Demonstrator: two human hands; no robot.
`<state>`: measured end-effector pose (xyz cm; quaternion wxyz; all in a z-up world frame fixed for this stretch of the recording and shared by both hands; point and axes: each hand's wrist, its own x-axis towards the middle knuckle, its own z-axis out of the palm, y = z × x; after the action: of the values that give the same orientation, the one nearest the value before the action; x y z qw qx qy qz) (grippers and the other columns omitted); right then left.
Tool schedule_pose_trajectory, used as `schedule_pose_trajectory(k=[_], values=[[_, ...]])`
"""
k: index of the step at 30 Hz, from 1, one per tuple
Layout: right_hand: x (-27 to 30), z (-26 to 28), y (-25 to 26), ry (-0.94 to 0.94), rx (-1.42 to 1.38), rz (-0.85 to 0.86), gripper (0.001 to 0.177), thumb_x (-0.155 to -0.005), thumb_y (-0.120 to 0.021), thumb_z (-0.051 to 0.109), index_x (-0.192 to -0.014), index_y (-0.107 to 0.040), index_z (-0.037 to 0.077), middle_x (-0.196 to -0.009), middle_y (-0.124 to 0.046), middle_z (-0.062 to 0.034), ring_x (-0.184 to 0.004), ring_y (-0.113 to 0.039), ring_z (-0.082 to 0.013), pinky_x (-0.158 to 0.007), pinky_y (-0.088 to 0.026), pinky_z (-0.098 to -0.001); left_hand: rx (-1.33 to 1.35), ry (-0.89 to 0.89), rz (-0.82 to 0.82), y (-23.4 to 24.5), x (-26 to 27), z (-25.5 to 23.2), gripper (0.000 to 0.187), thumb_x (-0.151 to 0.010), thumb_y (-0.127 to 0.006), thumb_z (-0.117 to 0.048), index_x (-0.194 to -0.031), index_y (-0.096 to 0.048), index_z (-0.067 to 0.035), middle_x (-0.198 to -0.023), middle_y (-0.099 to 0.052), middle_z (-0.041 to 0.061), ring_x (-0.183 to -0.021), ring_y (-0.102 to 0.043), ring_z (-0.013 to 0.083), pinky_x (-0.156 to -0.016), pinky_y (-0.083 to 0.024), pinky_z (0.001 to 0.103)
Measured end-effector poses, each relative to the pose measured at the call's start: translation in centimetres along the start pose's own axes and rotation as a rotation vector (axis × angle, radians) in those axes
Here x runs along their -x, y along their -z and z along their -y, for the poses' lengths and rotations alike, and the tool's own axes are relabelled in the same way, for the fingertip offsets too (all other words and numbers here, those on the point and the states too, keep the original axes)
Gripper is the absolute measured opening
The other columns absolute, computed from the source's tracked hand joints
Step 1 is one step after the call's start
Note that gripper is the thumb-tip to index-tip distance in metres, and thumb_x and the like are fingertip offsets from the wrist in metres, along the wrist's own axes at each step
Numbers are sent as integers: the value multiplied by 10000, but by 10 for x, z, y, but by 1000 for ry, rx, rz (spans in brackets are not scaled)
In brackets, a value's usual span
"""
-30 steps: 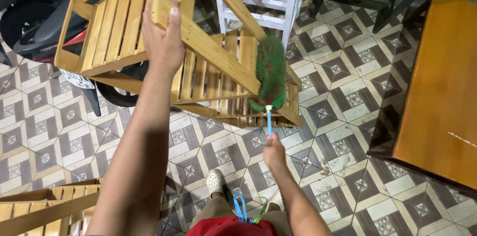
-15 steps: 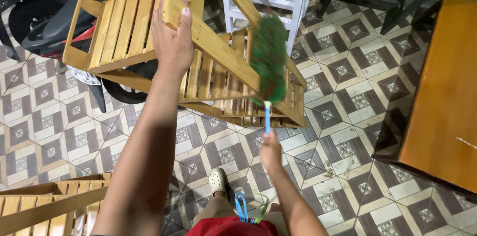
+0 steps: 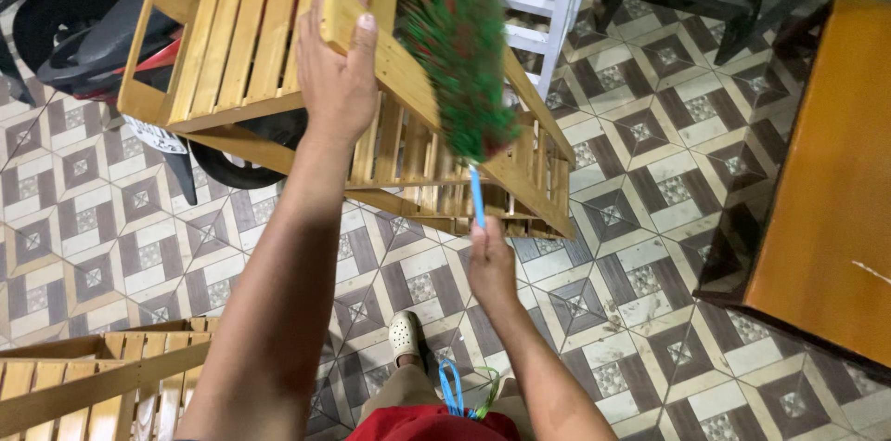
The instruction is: The person cleans a wooden shelf by hand using a duster, wiping different sections of the slats and rotating the unit to reach different sides.
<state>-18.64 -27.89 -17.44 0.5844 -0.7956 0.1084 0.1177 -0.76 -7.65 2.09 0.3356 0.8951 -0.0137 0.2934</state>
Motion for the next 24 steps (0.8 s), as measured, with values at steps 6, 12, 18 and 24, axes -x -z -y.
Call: schedule_pose_trajectory(k=[6, 12, 18, 24], values=[[-37, -153, 16, -224, 132, -141, 266, -1103, -472, 290, -1180, -655, 114, -825, -639, -31, -685, -584, -141, -608, -454, -355, 13, -53, 7, 8, -1, -5, 358, -1153, -521, -417, -1304, -638, -115, -1281, -644, 119, -1263, -565, 341, -1112, -416, 462], [-49, -59, 29, 8, -235, -160, 286, -1171, -529, 275, -1223, -699, 50, -821, -537, -31, -692, -488, -128, -592, -417, -331, 15, -27, 4, 8, -1, -2, 376, -1145, -531, -425, -1325, -633, -111, -1288, -638, 126, -1263, -570, 341, -1115, -429, 469], [-57, 130, 34, 201, 195, -182, 380, -1103, -467, 257, -1457, -598, 216, -941, -753, -117, -730, -698, -253, -676, -545, -442, -53, -41, -4, 0, 1, -1, 455, -1129, -578, -438, -1391, -584, -66, -1349, -584, 194, -1270, -542, 393, -1093, -407, 529], [-91, 77, 29, 136, 188, -271, 301, -1078, -521, 241, -1302, -700, 151, -1028, -750, -251, -942, -727, -412, -797, -547, -502, -31, -32, 64, 10, 3, 3, 448, -1112, -557, -425, -1389, -601, -76, -1349, -620, 164, -1317, -553, 377, -1127, -410, 529]])
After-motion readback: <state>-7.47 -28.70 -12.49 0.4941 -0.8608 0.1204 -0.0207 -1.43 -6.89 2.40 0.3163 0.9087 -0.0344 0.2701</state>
